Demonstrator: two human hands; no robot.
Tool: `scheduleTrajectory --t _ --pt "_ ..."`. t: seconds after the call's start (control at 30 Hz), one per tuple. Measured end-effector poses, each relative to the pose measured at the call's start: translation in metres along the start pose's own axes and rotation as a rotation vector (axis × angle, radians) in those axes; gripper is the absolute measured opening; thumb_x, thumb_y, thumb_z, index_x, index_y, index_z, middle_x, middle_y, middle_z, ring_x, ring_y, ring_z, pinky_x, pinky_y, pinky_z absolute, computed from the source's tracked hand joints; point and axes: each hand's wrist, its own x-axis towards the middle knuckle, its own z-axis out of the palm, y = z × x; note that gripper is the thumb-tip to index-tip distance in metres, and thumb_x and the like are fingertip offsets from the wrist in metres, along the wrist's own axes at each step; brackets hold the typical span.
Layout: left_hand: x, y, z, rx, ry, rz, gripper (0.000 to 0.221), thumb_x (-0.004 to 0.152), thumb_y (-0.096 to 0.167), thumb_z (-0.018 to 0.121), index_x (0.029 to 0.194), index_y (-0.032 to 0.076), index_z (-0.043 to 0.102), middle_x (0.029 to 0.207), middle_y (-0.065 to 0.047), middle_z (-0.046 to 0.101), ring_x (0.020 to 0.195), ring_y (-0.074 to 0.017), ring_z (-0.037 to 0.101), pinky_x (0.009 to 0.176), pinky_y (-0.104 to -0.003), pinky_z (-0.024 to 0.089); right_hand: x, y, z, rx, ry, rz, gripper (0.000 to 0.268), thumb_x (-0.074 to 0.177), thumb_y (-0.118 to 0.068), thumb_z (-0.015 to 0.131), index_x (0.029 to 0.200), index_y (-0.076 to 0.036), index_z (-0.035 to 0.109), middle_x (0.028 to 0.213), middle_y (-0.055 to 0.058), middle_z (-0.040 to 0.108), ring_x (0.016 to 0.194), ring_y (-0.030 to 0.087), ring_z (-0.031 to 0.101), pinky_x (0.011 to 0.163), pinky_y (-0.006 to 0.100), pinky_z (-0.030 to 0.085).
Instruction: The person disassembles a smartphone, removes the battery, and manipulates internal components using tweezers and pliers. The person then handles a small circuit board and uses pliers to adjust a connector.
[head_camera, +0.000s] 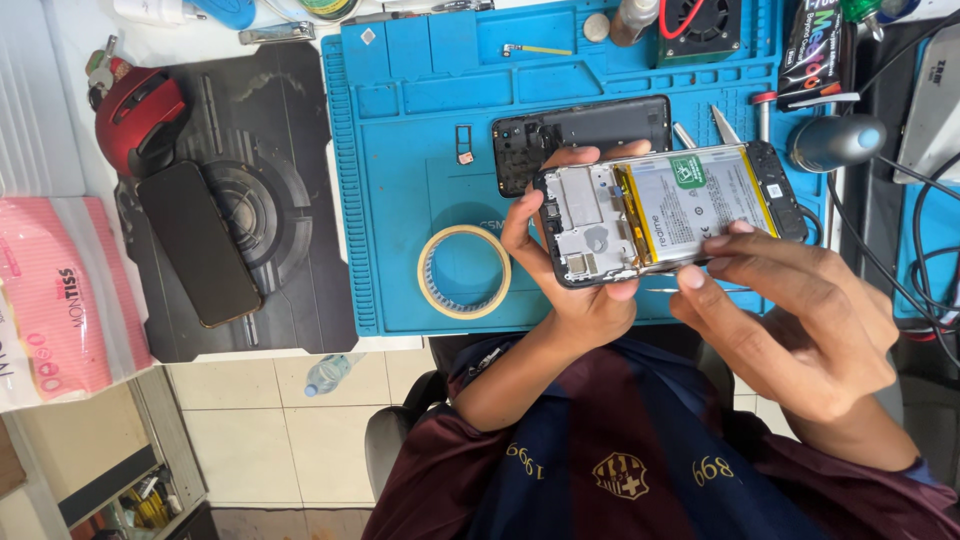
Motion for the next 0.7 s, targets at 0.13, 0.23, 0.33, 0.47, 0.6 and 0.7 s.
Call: scheduleTrajectory --t 0.13,0.23,0.33,0.47,0.6,0.7 --pt "-0.001 -0.001 -0.001 0.014 0.0 -0.003 0.086 0.095 0.053 0.074 0.156 0.03 0.019 0.146 -0.014 0.041 0.129 -0.0337 0.058 0.108 -0.048 0.05 0.001 -0.001 -0.003 0.002 -0.04 0.005 0.027 0.074 -0.006 0.089 0.098 -0.002 0.078 0.093 0.014 0.064 0.089 0.033 0.073 0.08 0.043 0.064" --pt "-0.002 -0.002 0.0 0.01 0.009 0.002 0.086 0.094 0.054 0.073 0.156 0.03 0.019 0.146 -0.014 0.042 0.128 -0.0333 0.058 0.107 -0.047 0.051 0.002 -0.001 -0.004 0.008 -0.044 -0.003 0.027 0.074 -0.006 0.089 0.098 -0.002 0.078 0.092 0.014 0.064 0.089 0.033 0.074 0.08 0.043 0.061" --pt "-0.002 -0.002 0.0 0.019 0.01 0.001 0.086 0.094 0.055 0.073 0.156 0.03 0.019 0.145 -0.014 0.042 0.128 -0.0331 0.059 0.107 -0.047 0.051 0.004 -0.001 -0.003 0.013 -0.045 -0.003 0.026 0.075 -0.006 0.09 0.098 -0.001 0.078 0.092 0.014 0.065 0.088 0.032 0.073 0.079 0.042 0.063" --pt "-0.002 -0.002 -0.001 0.015 0.008 -0.004 0.085 0.094 0.054 0.073 0.156 0.031 0.019 0.145 -0.014 0.042 0.128 -0.0332 0.058 0.106 -0.047 0.051 0.006 -0.001 -0.004 0.018 -0.047 0.005 0.026 0.076 -0.006 0.092 0.096 -0.001 0.078 0.091 0.014 0.065 0.087 0.032 0.073 0.078 0.041 0.065" --pt "-0.002 -0.002 0.001 0.004 0.018 -0.003 0.085 0.095 0.054 0.073 0.157 0.031 0.019 0.145 -0.014 0.042 0.128 -0.0333 0.058 0.107 -0.047 0.051 0.005 -0.001 -0.003 0.016 -0.055 0.014 0.024 0.076 -0.006 0.093 0.094 -0.003 0.078 0.091 0.013 0.066 0.085 0.031 0.073 0.076 0.04 0.064" --pt "0.0 0.001 0.001 0.016 0.022 0.005 0.085 0.095 0.054 0.073 0.157 0.031 0.02 0.147 -0.015 0.043 0.128 -0.0333 0.059 0.107 -0.048 0.051 -0.004 0.001 -0.005 0.036 -0.061 0.034 0.025 0.076 -0.006 0.093 0.096 -0.002 0.078 0.092 0.014 0.066 0.087 0.032 0.073 0.076 0.04 0.064"
